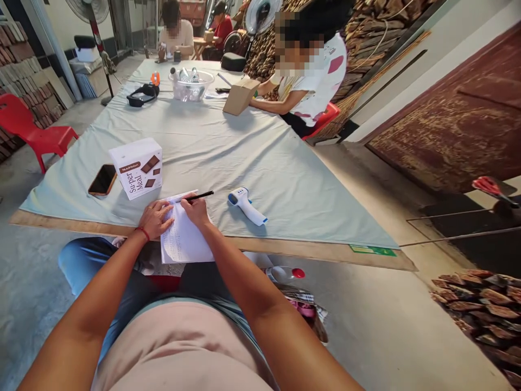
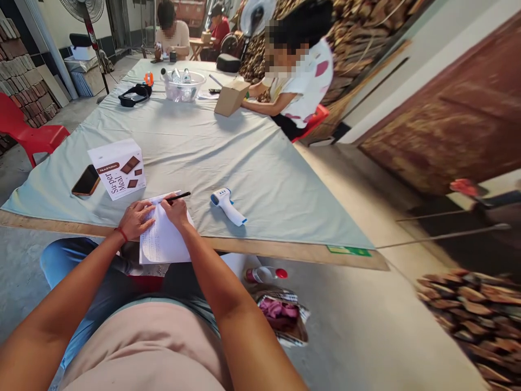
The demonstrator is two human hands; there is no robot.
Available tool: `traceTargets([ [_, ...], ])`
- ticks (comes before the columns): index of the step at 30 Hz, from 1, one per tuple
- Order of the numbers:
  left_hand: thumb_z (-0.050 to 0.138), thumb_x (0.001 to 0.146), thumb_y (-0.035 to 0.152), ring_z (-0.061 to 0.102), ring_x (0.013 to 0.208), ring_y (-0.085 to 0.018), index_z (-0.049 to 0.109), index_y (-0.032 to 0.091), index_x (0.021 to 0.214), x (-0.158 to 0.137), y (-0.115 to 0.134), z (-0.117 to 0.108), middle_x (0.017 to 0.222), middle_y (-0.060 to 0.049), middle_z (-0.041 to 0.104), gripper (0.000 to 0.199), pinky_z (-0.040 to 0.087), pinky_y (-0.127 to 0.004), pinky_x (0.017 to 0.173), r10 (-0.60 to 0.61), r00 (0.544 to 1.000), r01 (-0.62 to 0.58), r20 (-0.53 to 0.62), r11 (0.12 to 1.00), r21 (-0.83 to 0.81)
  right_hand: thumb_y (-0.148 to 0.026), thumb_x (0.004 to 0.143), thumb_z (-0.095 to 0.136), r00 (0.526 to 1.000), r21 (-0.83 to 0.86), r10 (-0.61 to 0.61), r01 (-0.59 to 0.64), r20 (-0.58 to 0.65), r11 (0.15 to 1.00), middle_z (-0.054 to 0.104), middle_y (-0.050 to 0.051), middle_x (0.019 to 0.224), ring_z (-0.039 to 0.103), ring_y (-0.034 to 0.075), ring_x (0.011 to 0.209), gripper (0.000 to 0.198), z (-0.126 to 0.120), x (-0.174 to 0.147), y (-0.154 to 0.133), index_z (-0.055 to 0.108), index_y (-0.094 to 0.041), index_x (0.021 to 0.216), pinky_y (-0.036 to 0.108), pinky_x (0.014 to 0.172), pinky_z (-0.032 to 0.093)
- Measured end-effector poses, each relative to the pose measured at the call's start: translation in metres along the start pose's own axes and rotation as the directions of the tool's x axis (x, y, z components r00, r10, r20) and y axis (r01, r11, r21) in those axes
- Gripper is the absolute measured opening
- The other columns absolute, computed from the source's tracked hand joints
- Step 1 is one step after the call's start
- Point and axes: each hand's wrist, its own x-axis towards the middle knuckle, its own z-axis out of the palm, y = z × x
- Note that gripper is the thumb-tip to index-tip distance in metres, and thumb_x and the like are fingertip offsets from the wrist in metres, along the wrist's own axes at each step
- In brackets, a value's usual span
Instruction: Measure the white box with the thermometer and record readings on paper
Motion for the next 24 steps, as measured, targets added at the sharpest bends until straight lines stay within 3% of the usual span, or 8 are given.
traceTargets([
  [9, 0.059, 0.09, 0.037, 0.048, 0.128, -0.03, 0.063, 0.021, 0.129, -0.0007, -0.0001, 0.004, 0.135, -0.01, 0.058, 0.043, 0.038, -0.049, 0.112, -0.006, 1.0, 0.006, -0.005, 1.0, 0.001, -0.033, 0.07, 0.057, 1.0, -0.093, -0.026, 0.027, 0.015, 0.995, 0.062, -0.001, 0.058, 0.059, 0.016, 0.059, 0.014, -0.0008, 0.0, 0.0043, 0.063, -0.02, 0.071, 0.027, 0.06, 0.047],
  [24, 0.058, 0.09, 0.038, 0.049, 0.128, -0.03, 0.064, 0.022, 0.129, -0.0012, 0.0037, -0.0004, 0.134, -0.009, 0.059, 0.042, 0.041, -0.047, 0.11, -0.012, 1.0, 0.012, -0.007, 1.0, 0.006, -0.031, 0.07, 0.059, 1.0, -0.099, -0.002, 0.005, 0.029, 0.995, 0.063, -0.002, 0.058, 0.06, 0.017, 0.06, 0.01, -0.0033, -0.0018, 0.0013, 0.062, -0.022, 0.071, 0.028, 0.062, 0.049],
])
